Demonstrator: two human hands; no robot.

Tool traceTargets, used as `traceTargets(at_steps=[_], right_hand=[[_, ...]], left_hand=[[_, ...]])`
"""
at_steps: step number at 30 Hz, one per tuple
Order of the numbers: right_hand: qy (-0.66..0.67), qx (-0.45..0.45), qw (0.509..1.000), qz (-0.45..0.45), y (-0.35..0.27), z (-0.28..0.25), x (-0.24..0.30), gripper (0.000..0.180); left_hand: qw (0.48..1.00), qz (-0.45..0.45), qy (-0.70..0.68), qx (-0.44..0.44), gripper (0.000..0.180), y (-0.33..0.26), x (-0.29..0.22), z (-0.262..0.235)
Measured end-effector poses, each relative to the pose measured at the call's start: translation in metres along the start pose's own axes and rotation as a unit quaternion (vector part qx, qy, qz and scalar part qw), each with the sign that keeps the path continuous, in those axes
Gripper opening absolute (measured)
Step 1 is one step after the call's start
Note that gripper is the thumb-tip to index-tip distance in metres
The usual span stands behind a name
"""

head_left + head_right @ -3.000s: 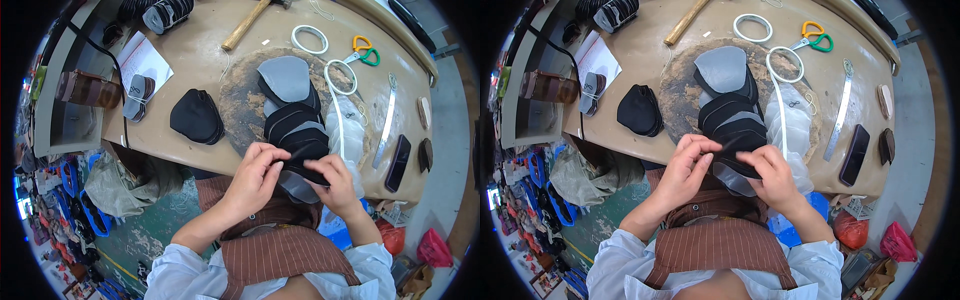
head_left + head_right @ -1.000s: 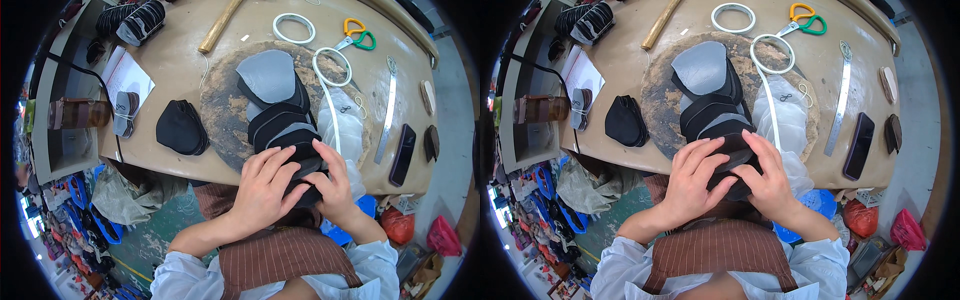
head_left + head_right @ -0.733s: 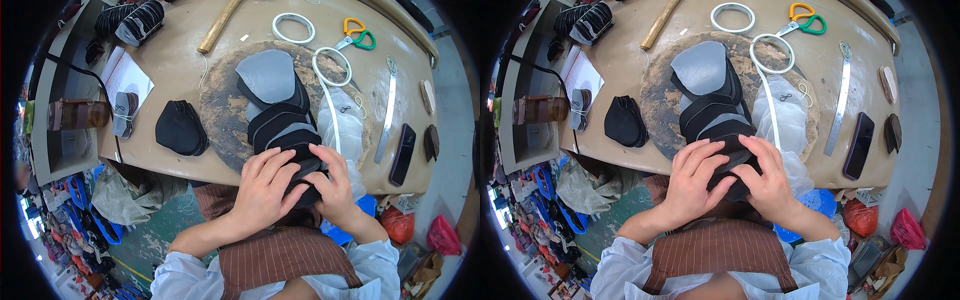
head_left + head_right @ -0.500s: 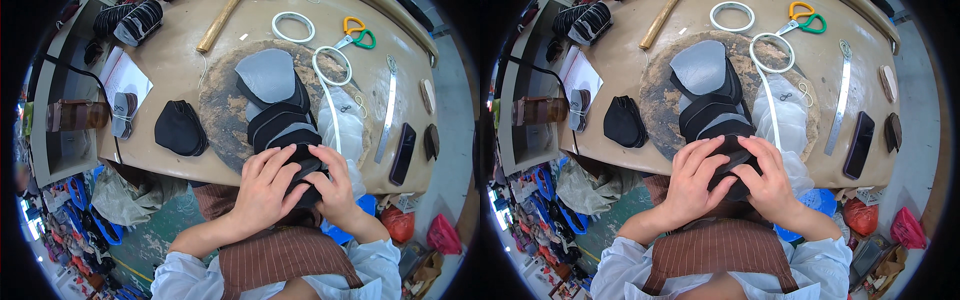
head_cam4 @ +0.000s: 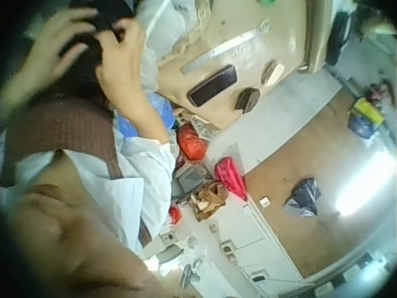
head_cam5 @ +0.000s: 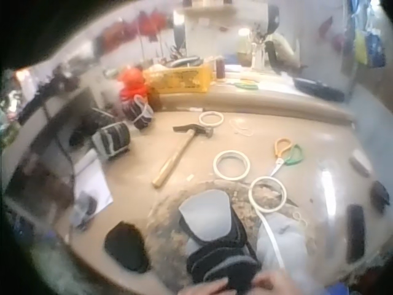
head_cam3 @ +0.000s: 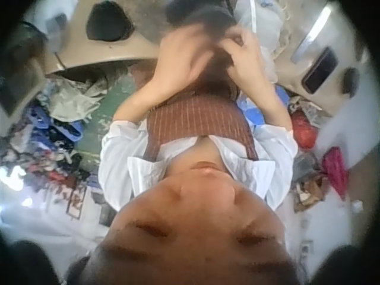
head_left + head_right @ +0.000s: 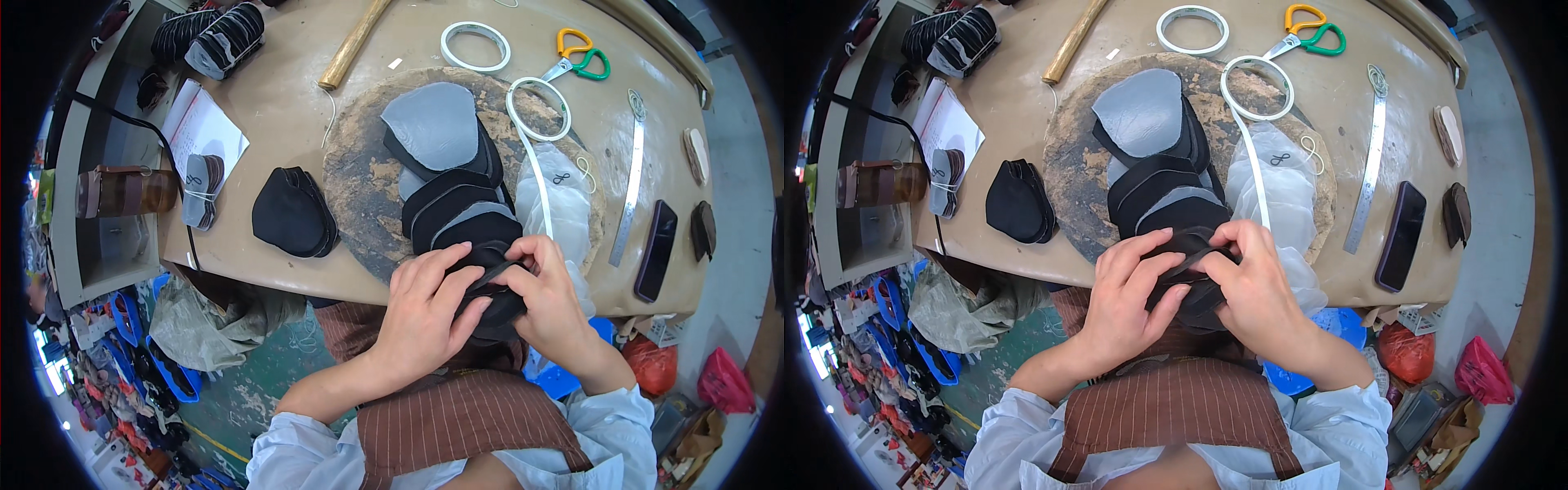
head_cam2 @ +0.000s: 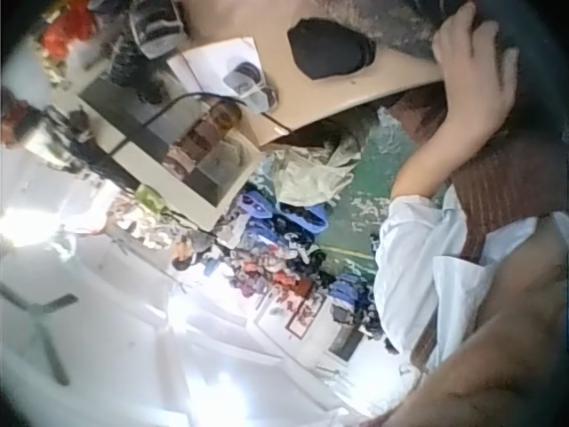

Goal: The person sits on the factory floor sorting bundles of fabric pieces, then moves to a workbench to assemble them. They separate white and grey fabric layers, apply adhesive tape to the edges, and stack the finished mask components.

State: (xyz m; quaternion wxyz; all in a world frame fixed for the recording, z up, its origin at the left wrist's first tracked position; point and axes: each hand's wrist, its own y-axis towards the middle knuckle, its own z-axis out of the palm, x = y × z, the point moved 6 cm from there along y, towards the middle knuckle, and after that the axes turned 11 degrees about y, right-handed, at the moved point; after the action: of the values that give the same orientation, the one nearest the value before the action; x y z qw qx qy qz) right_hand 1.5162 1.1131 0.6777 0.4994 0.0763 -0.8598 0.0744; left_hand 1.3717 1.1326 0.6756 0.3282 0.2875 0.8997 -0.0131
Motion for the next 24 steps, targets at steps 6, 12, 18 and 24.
traceTargets(at_steps=[6, 12, 18, 24], right_hand=[[-0.104, -0.035, 0.991, -0.073, -0.004, -0.001, 0.014, 0.046], [-0.152, -0.093, 0.972, -0.153, -0.018, 0.003, 0.013, 0.034], [-0.108, -0.141, 0.951, -0.253, -0.025, 0.008, 0.001, 0.026], [-0.159, -0.147, 0.927, -0.307, -0.033, 0.011, 0.005, 0.023]], left_hand=[[0.995, -0.052, -0.077, 0.022, 0.021, 0.005, 0.006, -0.012], [0.980, -0.113, -0.140, 0.081, 0.023, 0.018, 0.018, -0.018], [0.965, -0.107, -0.159, 0.178, 0.022, 0.034, 0.017, -0.012], [0.986, -0.013, -0.091, 0.141, 0.026, 0.032, 0.011, -0.012]])
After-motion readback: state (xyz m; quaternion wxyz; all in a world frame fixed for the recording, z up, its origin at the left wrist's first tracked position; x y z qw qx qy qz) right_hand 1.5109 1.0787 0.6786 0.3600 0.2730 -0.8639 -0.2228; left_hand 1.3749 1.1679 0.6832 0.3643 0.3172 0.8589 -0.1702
